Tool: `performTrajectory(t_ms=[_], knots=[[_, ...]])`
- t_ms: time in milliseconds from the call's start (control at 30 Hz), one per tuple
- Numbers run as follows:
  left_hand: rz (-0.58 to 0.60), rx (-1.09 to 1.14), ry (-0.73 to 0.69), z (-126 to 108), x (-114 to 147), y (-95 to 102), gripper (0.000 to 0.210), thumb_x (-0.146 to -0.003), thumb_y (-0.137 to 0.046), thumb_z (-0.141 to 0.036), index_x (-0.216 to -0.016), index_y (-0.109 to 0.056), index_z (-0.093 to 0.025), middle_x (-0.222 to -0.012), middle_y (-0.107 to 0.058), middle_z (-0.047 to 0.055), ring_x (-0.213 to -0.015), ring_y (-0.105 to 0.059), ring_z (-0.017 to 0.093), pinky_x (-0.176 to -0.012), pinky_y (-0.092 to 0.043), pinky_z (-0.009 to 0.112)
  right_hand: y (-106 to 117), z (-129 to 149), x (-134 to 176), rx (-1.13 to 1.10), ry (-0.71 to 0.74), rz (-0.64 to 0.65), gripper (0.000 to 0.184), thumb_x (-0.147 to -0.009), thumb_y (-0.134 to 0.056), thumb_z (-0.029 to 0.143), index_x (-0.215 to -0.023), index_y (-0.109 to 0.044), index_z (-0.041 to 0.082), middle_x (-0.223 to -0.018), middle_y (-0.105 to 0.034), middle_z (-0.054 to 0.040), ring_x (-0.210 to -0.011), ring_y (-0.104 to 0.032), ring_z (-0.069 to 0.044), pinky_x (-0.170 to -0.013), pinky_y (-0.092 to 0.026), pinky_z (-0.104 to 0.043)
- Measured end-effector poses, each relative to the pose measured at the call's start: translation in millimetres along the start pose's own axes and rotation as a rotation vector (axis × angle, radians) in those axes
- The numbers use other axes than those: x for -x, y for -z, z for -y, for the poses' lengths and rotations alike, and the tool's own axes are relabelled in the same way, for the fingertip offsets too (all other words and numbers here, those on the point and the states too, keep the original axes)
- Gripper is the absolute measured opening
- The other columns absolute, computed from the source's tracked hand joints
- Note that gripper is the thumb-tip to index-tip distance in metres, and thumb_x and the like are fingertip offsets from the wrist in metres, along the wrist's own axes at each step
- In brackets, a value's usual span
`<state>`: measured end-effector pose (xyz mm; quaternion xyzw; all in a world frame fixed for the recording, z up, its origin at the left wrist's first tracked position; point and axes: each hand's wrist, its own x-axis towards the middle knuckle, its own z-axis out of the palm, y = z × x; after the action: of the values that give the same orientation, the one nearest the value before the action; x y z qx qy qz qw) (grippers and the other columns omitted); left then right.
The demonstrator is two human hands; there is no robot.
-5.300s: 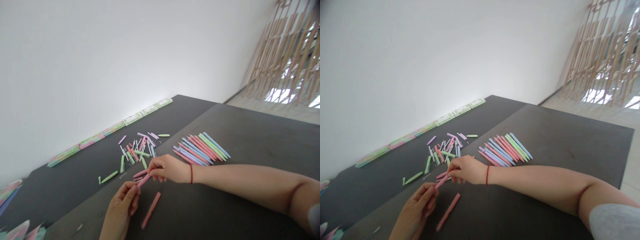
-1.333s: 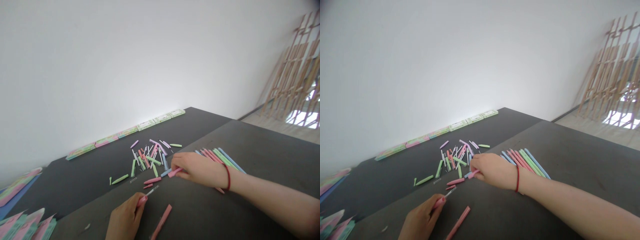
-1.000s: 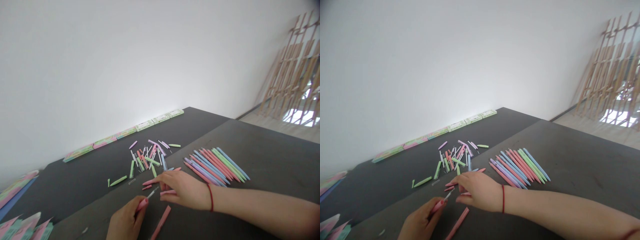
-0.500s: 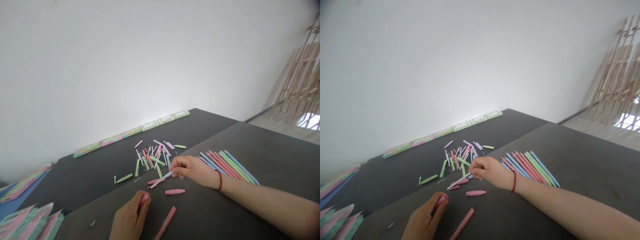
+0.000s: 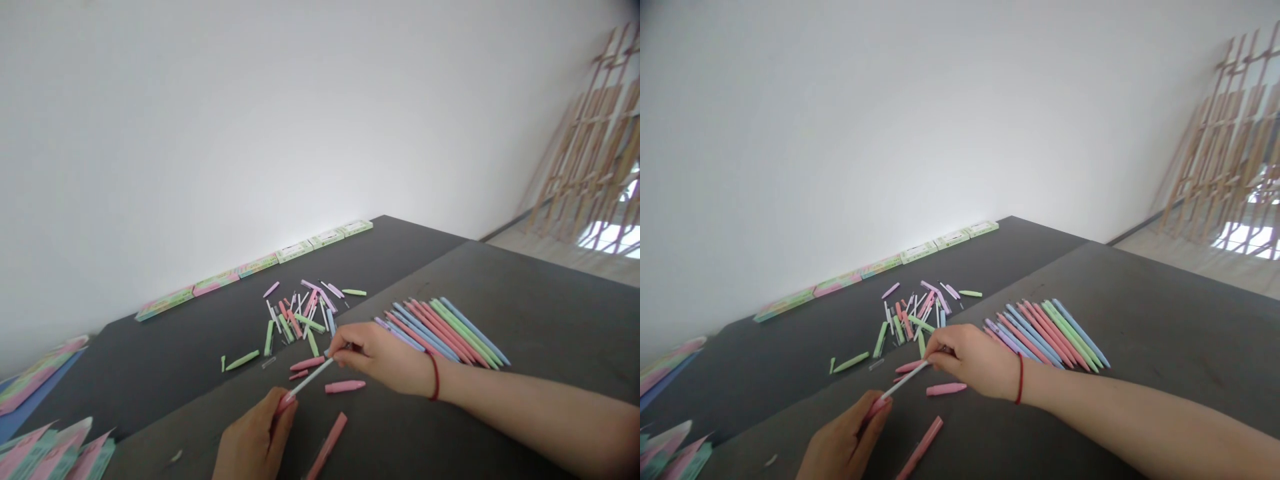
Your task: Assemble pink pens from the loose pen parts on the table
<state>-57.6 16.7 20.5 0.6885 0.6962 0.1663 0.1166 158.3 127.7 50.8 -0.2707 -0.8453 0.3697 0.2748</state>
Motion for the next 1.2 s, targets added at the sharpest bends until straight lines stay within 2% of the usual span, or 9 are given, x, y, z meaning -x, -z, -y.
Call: performTrajectory(t_ms=[100,267,533,767,900,967,1033,1100,1200], knots=[[-0.006,0.030,-0.006,0,0,-0.6,0.027,-0.091,-0.035,-0.039,-0.078,-0.054,-0.025,-0.066,-0.064,-0.005,-0.062,-0.063,0.012,-0.057,-0.041,0.018,5,0,-2,0.046,0.023,-0.021,0.013,-0.081,-0.051,0.011,-0.082,-0.063,0.017,-0.076,-0.063,0.0012,-0.068,-0.054,-0.010,-0.060,-0.036,-0.019],[0.023,0.051,0.003,-4,1,-0.2,0.028,-0.091,-0.034,-0.040,-0.077,-0.054,-0.025,-0.066,-0.063,-0.005,-0.062,-0.062,0.012,-0.057,-0.040,0.018,-1,1,1,0.072,0.064,0.013,0.012,-0.085,-0.051,0.017,-0.085,-0.063,0.017,-0.080,-0.063,-0.0005,-0.071,-0.055,-0.010,-0.063,-0.037,-0.019],[0.013,0.068,0.033,-1,0,-2.2,0.028,-0.091,-0.035,-0.042,-0.076,-0.052,-0.025,-0.064,-0.061,-0.006,-0.059,-0.060,0.012,-0.056,-0.038,0.019,6,0,-1,0.081,0.042,-0.029,0.012,-0.084,-0.051,0.015,-0.081,-0.062,0.017,-0.076,-0.062,0.0009,-0.068,-0.054,-0.010,-0.061,-0.036,-0.019],[0.056,-0.015,0.017,-7,1,-0.5,0.028,-0.092,-0.034,-0.038,-0.079,-0.055,-0.025,-0.067,-0.065,-0.004,-0.063,-0.064,0.013,-0.056,-0.039,0.019,-12,-2,4,0.049,0.043,0.003,0.012,-0.085,-0.051,0.018,-0.084,-0.063,0.017,-0.078,-0.063,-0.0003,-0.070,-0.055,-0.010,-0.063,-0.038,-0.019],[0.055,-0.065,-0.073,-12,3,-1.5,0.019,-0.090,-0.040,-0.033,-0.094,-0.057,-0.026,-0.080,-0.070,-0.002,-0.075,-0.067,0.015,-0.060,-0.043,0.020,-26,-4,8,0.002,0.096,0.082,0.014,-0.086,-0.051,0.019,-0.084,-0.065,0.016,-0.078,-0.064,-0.0013,-0.072,-0.056,-0.011,-0.067,-0.039,-0.020],[0.036,-0.062,-0.120,-12,4,-2.7,0.021,-0.090,-0.040,-0.032,-0.103,-0.056,-0.028,-0.090,-0.071,-0.001,-0.082,-0.067,0.015,-0.065,-0.045,0.021,-28,-4,9,-0.042,0.112,0.114,0.014,-0.086,-0.052,0.020,-0.089,-0.065,0.016,-0.081,-0.064,-0.0020,-0.073,-0.057,-0.012,-0.067,-0.040,-0.020],[0.028,-0.043,-0.136,-11,3,-3.7,0.023,-0.091,-0.038,-0.032,-0.104,-0.056,-0.028,-0.093,-0.071,-0.001,-0.082,-0.067,0.015,-0.067,-0.046,0.021,-25,-3,9,-0.099,0.083,0.150,0.018,-0.084,-0.054,0.023,-0.099,-0.062,0.016,-0.084,-0.064,-0.0023,-0.072,-0.057,-0.012,-0.065,-0.041,-0.021],[0.039,-0.017,-0.124,-9,2,-4.0,0.024,-0.092,-0.035,-0.033,-0.102,-0.057,-0.029,-0.090,-0.071,-0.002,-0.079,-0.067,0.014,-0.066,-0.046,0.020,-18,-1,8,-0.145,0.016,0.197,0.032,-0.080,-0.060,0.027,-0.110,-0.056,0.016,-0.085,-0.063,-0.0022,-0.069,-0.057,-0.012,-0.061,-0.042,-0.020],[0.049,-0.004,-0.095,-6,0,-3.6,0.025,-0.093,-0.035,-0.035,-0.100,-0.057,-0.028,-0.086,-0.071,-0.003,-0.078,-0.067,0.014,-0.064,-0.046,0.020,-7,-2,6,-0.158,-0.061,0.225,0.042,-0.074,-0.066,0.028,-0.112,-0.053,0.015,-0.083,-0.063,-0.0018,-0.069,-0.058,-0.012,-0.059,-0.042,-0.020]])
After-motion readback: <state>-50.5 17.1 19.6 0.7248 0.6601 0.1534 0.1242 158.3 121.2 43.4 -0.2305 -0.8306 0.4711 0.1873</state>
